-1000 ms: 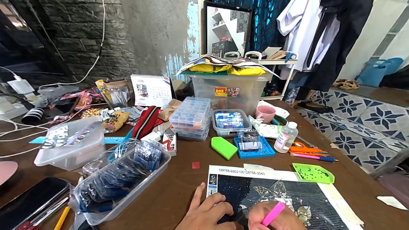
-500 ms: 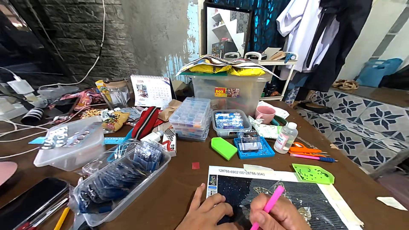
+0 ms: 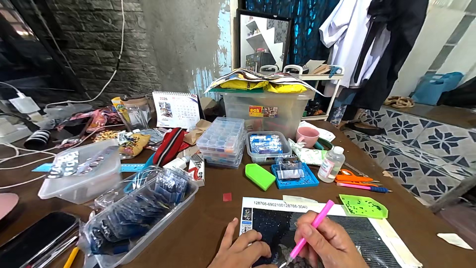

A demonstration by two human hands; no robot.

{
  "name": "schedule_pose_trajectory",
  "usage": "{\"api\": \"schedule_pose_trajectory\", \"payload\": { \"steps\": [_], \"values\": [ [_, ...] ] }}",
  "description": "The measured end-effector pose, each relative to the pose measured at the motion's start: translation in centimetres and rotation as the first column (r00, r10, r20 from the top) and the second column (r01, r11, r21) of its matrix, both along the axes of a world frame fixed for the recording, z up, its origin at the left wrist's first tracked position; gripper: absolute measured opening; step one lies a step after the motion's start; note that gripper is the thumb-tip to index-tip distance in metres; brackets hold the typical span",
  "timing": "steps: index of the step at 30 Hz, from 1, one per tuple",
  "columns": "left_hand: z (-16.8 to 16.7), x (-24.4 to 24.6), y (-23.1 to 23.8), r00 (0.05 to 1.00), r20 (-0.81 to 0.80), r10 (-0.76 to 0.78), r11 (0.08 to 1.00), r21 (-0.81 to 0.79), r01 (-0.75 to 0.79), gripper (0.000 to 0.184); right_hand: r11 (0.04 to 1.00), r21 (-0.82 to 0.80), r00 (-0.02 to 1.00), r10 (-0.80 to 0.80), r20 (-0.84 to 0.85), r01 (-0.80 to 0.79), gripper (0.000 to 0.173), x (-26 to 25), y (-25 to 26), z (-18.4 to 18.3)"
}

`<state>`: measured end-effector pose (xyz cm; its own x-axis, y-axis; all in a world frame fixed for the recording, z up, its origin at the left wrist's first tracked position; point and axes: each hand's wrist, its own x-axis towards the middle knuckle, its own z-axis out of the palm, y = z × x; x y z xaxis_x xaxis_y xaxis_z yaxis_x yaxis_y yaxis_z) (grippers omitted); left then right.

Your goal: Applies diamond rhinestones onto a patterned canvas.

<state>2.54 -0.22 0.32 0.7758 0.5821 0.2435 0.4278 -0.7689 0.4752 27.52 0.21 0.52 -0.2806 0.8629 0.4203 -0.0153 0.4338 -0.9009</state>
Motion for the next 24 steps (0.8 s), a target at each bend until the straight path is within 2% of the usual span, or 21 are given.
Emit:
{"api": "schedule_pose_trajectory", "payload": {
  "steps": [7,24],
  "values": [
    [-0.12,-0.03,0.01,1.000,0.002,0.001,1.000,-0.019,-0.001,0.058,0.986,-0.066,0.984,-0.145,0.105,0.152,0.014,-0.52,0.08,0.08],
    [-0.22,-0.10,0.08,1.000,0.009,-0.002,0.999,-0.035,0.002,0.060,0.990,0.001,0.978,-0.141,0.155,0.142,0.015,-0.80,0.03,-0.20]
  ]
}}
